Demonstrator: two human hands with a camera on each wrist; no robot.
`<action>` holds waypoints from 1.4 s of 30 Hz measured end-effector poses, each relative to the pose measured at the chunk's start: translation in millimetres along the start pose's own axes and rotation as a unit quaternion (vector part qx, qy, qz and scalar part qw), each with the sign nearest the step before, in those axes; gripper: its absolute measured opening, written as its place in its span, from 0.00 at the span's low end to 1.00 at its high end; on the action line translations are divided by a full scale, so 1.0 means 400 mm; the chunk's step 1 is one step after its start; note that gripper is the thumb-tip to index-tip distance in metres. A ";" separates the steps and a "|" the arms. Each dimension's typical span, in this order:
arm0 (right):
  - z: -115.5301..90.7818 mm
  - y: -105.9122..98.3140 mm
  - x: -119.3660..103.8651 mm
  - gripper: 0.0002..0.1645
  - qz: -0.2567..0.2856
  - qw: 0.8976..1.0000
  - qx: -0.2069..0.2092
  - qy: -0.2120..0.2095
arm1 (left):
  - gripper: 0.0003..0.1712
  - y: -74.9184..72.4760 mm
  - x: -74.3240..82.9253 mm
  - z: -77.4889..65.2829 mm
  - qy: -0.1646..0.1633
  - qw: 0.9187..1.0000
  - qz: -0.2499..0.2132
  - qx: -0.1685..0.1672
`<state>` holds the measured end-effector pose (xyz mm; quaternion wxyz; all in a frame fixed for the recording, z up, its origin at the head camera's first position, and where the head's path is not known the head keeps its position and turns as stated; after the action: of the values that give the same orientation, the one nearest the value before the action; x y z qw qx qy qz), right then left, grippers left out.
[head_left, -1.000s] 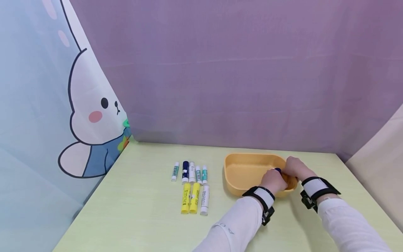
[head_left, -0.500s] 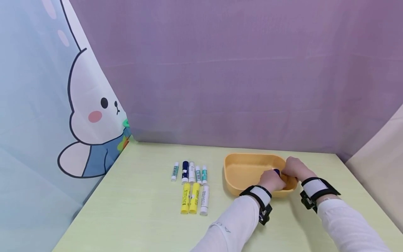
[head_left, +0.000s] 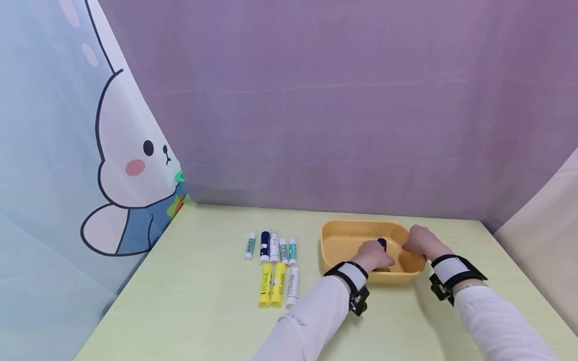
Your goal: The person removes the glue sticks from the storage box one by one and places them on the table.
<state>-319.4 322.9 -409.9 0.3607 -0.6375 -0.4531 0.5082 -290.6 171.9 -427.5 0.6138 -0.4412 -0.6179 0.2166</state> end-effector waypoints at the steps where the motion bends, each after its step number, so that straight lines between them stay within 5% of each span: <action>1: -0.001 0.000 0.000 0.08 0.001 1.000 -0.002 0.002 | 0.16 -0.002 -0.007 0.000 0.000 1.000 -0.005 -0.002; 13: -0.015 -0.005 -0.013 0.07 0.004 1.000 0.002 0.008 | 0.18 -0.069 -0.094 -0.003 0.029 0.996 -0.089 -0.015; 20: -0.010 -0.003 -0.002 0.08 0.009 1.000 -0.010 0.017 | 0.14 -0.137 -0.129 -0.037 0.052 0.980 -0.190 -0.029; 33: -0.006 0.003 -0.005 0.07 0.009 1.000 -0.012 0.019 | 0.13 -0.289 -0.209 -0.114 0.065 0.983 -0.172 -0.012; 42: -0.007 0.006 -0.003 0.08 0.011 1.000 -0.016 0.023 | 0.23 -0.374 -0.281 -0.203 0.033 0.992 -0.120 0.009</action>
<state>-316.3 320.9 -410.9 0.3550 -0.6595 -0.4456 0.4905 -271.3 -19.0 -357.9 0.6593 -0.3656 -0.6436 0.1320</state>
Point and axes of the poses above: each hand's wrist, its own z-axis towards the middle knuckle, its own y-axis out of the palm, x = y × z, the point moved 3 cm from there along z, towards the middle knuckle, and after that the axes turned 5 degrees about y, right-handed, at the moved point
